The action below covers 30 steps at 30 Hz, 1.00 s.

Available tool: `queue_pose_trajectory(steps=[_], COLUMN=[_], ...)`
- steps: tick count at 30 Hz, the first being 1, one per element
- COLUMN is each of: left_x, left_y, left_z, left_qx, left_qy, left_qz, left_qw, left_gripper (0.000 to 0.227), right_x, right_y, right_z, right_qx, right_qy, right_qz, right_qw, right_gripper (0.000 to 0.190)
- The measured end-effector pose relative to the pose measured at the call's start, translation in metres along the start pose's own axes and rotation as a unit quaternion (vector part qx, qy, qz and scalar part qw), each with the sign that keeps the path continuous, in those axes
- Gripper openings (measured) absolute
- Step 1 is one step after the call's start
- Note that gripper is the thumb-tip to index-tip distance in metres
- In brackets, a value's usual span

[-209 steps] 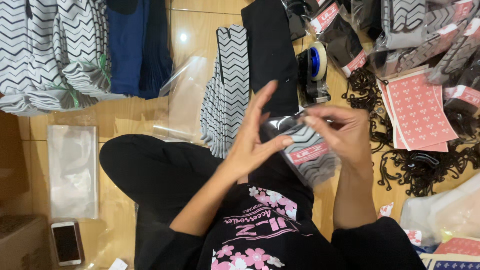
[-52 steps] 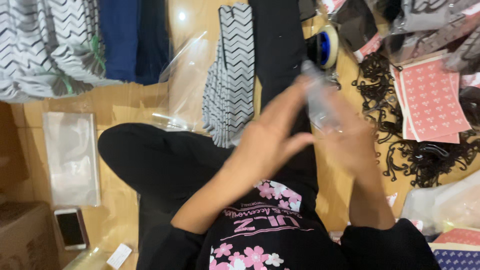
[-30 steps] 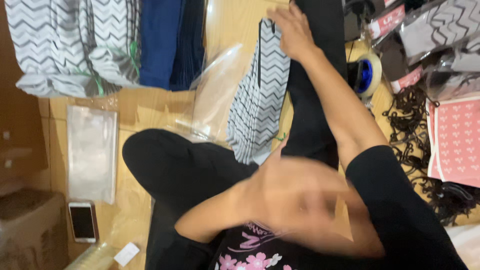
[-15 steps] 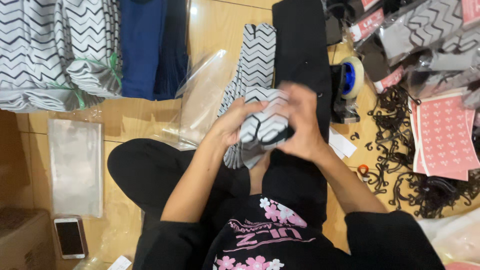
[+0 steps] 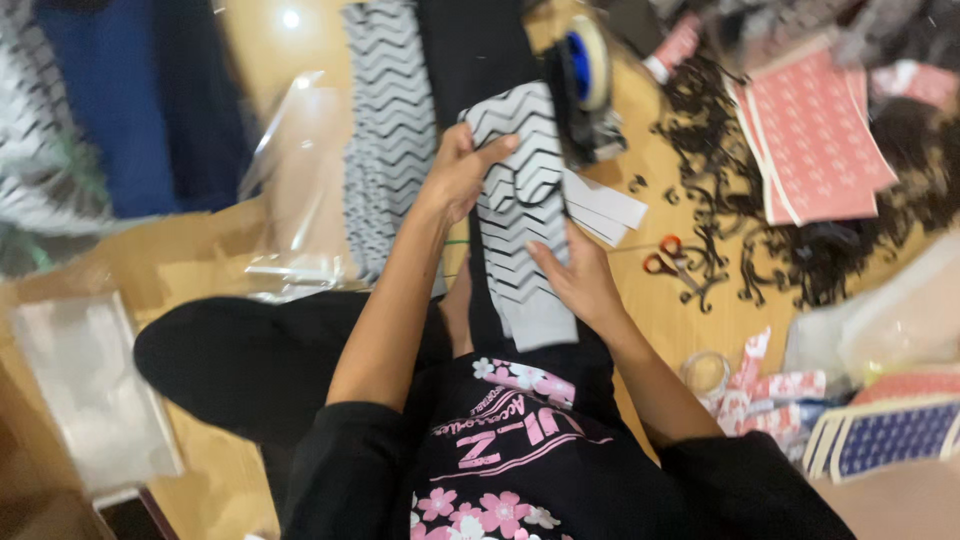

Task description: The person packages pairs of socks by attaching a brand label, inserting a plastic hanger through the label and sock, and placing the pair into a clear plastic sleeve.

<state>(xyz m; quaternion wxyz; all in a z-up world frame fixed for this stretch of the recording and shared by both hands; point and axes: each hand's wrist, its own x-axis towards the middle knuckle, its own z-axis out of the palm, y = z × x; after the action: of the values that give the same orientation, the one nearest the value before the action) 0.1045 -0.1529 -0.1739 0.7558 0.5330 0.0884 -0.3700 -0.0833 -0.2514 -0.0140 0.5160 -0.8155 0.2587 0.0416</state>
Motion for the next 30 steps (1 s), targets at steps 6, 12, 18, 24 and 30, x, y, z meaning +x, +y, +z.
queue_pose_trajectory(steps=[6, 12, 18, 24, 30], left_x=[-0.093, -0.086, -0.113, -0.108, -0.106], left_y=[0.066, 0.021, 0.063, 0.053, 0.056], left_z=[0.044, 0.027, 0.051, 0.051, 0.054], left_qx=[-0.033, -0.041, -0.027, -0.004, 0.01], left_qy=[0.071, 0.051, 0.024, 0.028, 0.023], left_qz=[-0.098, -0.141, -0.127, -0.122, -0.117], left_qw=[0.992, 0.988, 0.991, 0.992, 0.993], left_gripper=[0.052, 0.039, 0.014, 0.013, 0.014], right_x=[0.031, 0.005, 0.13, 0.148, 0.112], right_y=[-0.007, 0.015, 0.128, 0.215, 0.119], right_z=[-0.011, -0.068, -0.14, -0.146, -0.224], right_qx=[-0.197, 0.111, -0.304, -0.254, -0.348], right_qy=[0.268, -0.195, 0.169, 0.138, 0.345], right_qz=[-0.354, -0.143, 0.125, -0.065, -0.239], right_qw=[0.874, 0.964, 0.929, 0.955, 0.838], right_gripper=[0.055, 0.04, 0.07, 0.04, 0.042])
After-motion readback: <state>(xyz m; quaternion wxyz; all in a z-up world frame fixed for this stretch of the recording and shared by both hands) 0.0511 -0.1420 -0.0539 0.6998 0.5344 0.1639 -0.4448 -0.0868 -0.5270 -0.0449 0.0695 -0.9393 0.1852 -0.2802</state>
